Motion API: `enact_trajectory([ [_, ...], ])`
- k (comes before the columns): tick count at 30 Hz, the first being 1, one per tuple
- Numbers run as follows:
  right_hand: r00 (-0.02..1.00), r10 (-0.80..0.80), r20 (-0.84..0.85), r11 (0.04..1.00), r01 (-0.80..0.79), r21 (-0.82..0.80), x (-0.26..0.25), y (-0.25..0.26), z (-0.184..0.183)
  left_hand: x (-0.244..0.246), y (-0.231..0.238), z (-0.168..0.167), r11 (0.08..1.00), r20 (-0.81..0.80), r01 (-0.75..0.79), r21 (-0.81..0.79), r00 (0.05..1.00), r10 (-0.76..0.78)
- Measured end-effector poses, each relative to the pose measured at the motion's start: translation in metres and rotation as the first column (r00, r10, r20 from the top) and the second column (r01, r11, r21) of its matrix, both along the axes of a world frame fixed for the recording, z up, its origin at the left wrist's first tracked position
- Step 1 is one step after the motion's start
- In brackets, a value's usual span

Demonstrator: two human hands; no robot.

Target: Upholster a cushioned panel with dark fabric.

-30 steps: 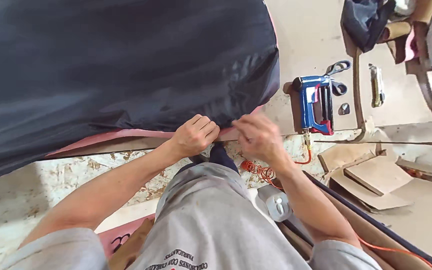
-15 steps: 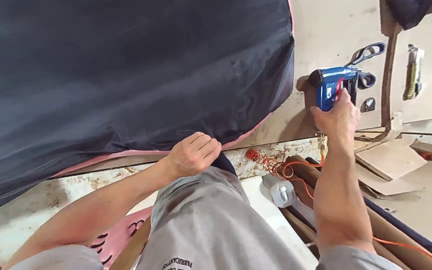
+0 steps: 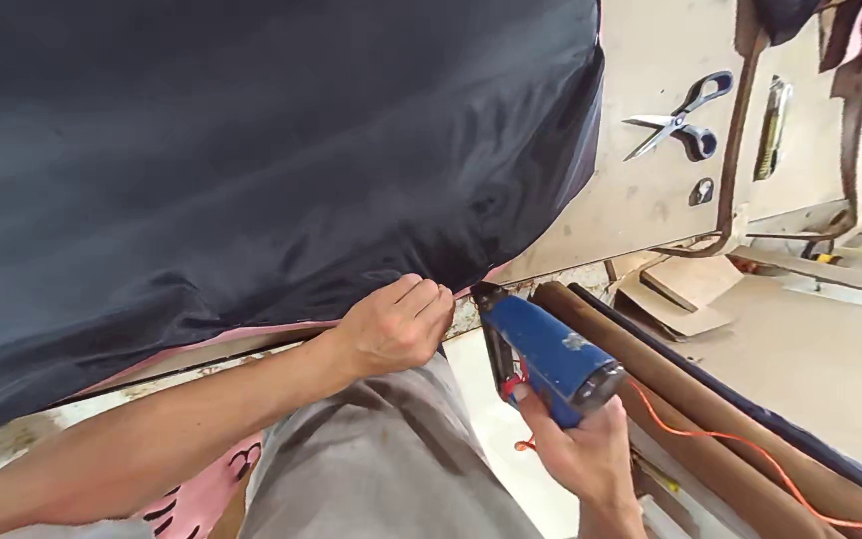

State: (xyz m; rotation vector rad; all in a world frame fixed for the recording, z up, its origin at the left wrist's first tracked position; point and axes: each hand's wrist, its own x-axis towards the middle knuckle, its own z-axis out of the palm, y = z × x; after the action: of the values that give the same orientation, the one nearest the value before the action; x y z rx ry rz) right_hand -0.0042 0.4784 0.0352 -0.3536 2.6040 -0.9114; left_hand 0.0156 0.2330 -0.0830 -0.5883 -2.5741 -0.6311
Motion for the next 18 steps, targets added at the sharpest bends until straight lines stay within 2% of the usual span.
enact_trajectory([
  [8,1.000,0.018,0.015,0.976,-0.020,0.216,0.003,-0.015,-0.002,0.000,0.001,-0.002,1.000,-0.003,-0.011,0.028,1.000,0.011],
  [13,0.996,-0.087,-0.009,0.983,0.087,0.163,0.018,-0.017,0.005,0.008,0.004,0.005,0.997,0.034,-0.072,-0.042,0.997,0.073],
  [18,0.992,-0.124,0.019,0.985,0.121,0.122,0.025,-0.028,0.010,0.022,0.005,0.001,0.993,0.035,-0.104,-0.053,0.994,0.106],
])
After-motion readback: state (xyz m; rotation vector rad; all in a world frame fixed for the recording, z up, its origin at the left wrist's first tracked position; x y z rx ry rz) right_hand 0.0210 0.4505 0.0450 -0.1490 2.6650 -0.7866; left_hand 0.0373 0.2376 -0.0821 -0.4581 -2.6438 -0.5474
